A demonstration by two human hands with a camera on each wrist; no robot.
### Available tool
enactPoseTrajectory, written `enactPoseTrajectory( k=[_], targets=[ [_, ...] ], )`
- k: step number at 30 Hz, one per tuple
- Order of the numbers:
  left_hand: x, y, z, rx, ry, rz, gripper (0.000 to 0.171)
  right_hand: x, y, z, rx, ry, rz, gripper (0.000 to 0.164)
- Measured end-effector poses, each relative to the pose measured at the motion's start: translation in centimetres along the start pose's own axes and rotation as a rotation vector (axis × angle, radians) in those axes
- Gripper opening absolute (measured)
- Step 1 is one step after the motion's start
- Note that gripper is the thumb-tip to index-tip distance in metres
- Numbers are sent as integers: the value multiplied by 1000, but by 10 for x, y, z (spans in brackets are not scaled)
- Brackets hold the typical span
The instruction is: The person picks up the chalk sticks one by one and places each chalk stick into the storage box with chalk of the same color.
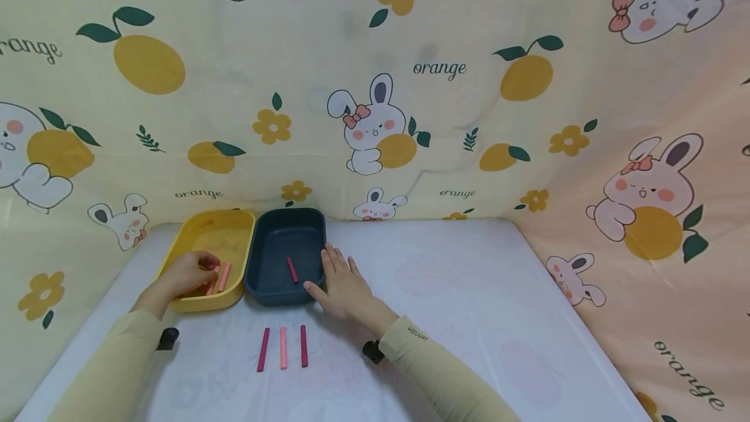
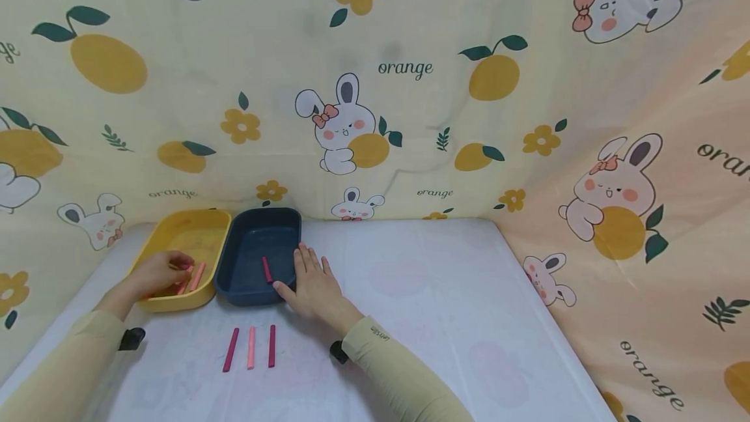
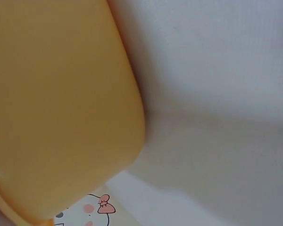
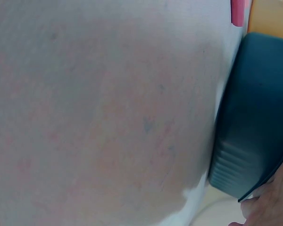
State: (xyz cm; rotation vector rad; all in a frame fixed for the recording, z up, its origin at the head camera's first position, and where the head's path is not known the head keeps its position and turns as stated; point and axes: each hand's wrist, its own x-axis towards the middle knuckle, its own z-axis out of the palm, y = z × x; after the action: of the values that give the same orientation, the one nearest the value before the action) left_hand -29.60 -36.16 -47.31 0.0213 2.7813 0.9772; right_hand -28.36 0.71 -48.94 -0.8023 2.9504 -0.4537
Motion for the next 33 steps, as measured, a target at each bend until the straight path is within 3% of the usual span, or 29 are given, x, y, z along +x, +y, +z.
enactPoseTrajectory(
  k=[12,26,33],
  targets=[
    [-14,9,4,8,109,74,38,0,-1,-1,-8,0,-4,89],
    [-57,46,19,-82,239,195,46,0,-1,-1,-12,8,0,88],
    [-79,57,31,-63,297,256,41,0,-1,-1,-10,-4,7,89]
  ],
)
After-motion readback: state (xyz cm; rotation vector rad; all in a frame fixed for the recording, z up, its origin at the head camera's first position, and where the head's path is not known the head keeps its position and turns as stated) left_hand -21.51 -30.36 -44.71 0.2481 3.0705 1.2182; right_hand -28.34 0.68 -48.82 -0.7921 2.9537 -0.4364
